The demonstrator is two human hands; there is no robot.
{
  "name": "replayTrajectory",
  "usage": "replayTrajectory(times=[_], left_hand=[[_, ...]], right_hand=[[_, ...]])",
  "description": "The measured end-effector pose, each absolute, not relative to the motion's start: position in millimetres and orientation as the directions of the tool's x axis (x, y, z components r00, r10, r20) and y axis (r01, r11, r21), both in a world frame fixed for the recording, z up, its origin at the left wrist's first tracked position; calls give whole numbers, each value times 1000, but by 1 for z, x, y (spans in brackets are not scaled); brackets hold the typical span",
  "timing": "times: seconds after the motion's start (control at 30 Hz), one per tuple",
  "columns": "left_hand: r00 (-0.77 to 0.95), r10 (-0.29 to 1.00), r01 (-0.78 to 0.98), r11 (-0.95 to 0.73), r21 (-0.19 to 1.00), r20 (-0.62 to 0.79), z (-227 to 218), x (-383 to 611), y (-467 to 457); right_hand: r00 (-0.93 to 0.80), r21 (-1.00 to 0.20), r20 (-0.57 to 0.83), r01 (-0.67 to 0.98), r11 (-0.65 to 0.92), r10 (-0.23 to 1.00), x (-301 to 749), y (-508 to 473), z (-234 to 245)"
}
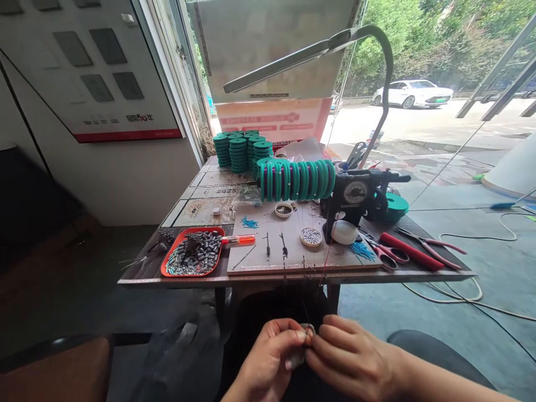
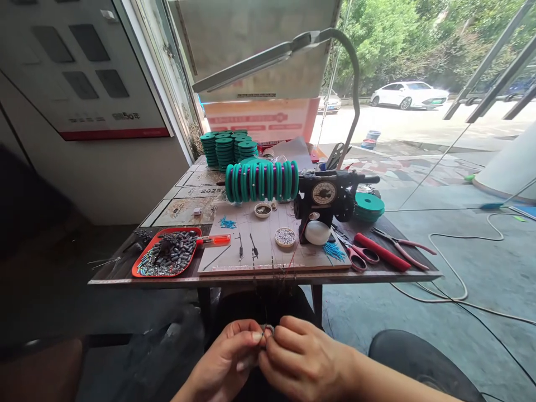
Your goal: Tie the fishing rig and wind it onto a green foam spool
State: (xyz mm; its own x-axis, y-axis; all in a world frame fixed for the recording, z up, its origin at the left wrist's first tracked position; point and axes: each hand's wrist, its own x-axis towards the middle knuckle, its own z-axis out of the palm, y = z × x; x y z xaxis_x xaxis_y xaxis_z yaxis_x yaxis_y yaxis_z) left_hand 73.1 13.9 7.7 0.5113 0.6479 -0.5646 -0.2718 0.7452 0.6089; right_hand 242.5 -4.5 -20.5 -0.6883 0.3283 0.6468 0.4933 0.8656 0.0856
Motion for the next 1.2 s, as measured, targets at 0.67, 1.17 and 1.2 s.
replayTrajectory(times=[0.67, 1.17, 1.2], left_hand=[[139, 478, 762, -611, 215, 867, -46, 56, 2], [428, 724, -248, 669, 701, -540, 18, 53, 19], [447, 697, -257, 701, 666, -561, 17, 53, 20]], right_hand=[[-465, -910, -250, 414, -41, 849, 190, 45, 62], [-702, 58, 626, 476, 878, 340, 229, 15, 18], [-725, 155, 627, 473, 867, 284, 231, 12, 13]])
